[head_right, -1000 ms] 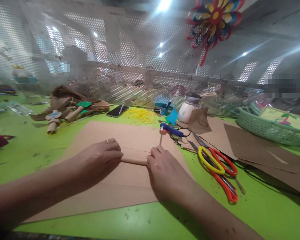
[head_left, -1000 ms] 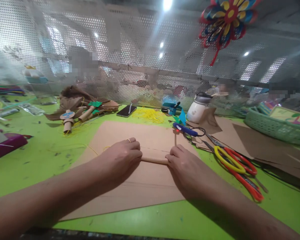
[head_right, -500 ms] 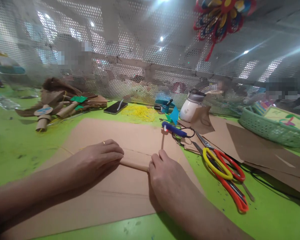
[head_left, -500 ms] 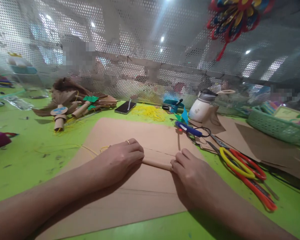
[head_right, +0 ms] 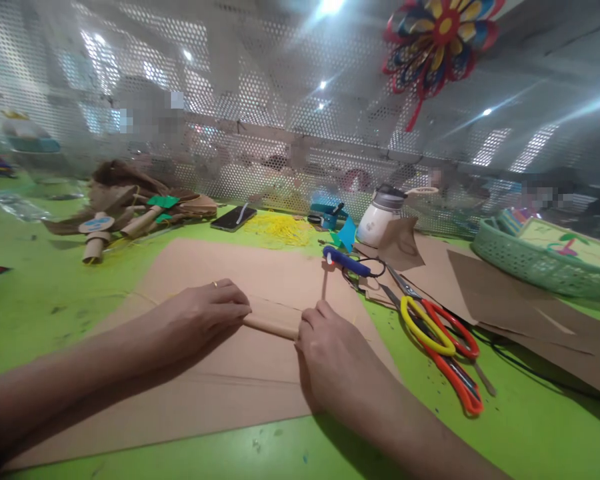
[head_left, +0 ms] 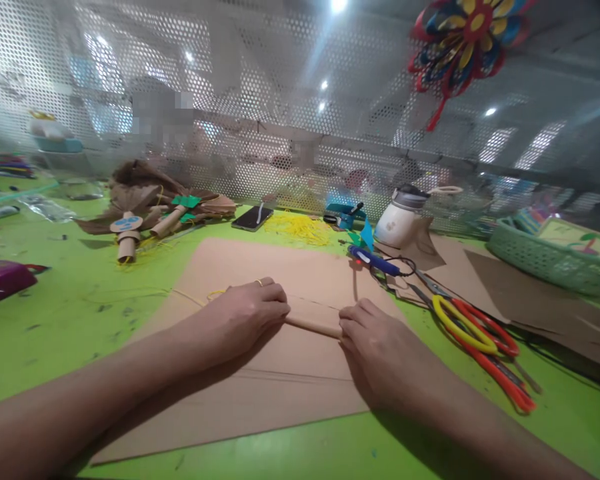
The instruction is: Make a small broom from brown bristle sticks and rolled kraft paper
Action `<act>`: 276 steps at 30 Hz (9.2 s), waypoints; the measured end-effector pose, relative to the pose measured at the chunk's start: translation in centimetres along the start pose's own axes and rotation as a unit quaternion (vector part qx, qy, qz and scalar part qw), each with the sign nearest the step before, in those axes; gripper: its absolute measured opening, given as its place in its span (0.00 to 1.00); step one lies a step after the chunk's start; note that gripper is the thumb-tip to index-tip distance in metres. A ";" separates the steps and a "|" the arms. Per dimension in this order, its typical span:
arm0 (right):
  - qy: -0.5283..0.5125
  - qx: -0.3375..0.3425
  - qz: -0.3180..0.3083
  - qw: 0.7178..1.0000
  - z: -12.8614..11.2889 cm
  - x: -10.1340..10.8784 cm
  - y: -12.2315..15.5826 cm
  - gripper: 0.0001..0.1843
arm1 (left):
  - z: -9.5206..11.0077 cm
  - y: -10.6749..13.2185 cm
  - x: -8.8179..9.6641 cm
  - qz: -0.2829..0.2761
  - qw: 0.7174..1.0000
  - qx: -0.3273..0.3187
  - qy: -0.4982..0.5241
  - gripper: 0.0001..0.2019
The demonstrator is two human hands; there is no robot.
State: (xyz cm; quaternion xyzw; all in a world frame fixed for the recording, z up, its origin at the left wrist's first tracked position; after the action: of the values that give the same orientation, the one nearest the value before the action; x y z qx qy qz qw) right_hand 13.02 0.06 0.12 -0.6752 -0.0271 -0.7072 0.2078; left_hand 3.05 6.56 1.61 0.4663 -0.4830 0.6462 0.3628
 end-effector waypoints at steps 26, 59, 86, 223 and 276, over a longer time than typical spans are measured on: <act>-0.125 -0.039 0.029 0.991 0.5 0.4 -0.3 0.10 | 0.0 0.7 0.6 -0.003 0.999 0.032 -0.007 0.14; -0.238 -0.035 0.028 0.970 2.8 -0.1 -1.0 0.11 | 0.1 0.7 0.5 0.004 0.996 0.080 -0.048 0.14; -0.253 -0.047 0.027 0.966 4.0 -0.3 -1.1 0.06 | 0.1 0.9 0.7 -0.001 0.997 0.077 -0.024 0.14; -0.118 -0.021 0.120 0.985 -0.2 0.6 -0.9 0.10 | 2.0 1.1 -5.1 0.202 0.469 0.407 0.757 0.07; -0.512 -0.225 0.062 0.826 3.0 1.0 -1.3 0.14 | -1.6 -0.6 -3.7 0.195 0.508 0.362 0.757 0.08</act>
State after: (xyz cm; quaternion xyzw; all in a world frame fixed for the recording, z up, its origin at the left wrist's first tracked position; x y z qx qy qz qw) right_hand 15.42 1.96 1.64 -0.9688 0.0727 -0.2316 0.0497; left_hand 4.26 8.23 -1.92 -0.2152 0.1726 0.9269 0.2546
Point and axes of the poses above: each hand's wrist, its own y-axis away from the middle knuckle, its own x-axis out of the back of the hand, z = x × y, the point moved 9 cm from there along -y, towards the middle knuckle, and after that the axes turned 1 degree about -x, right-handed, at the moved point
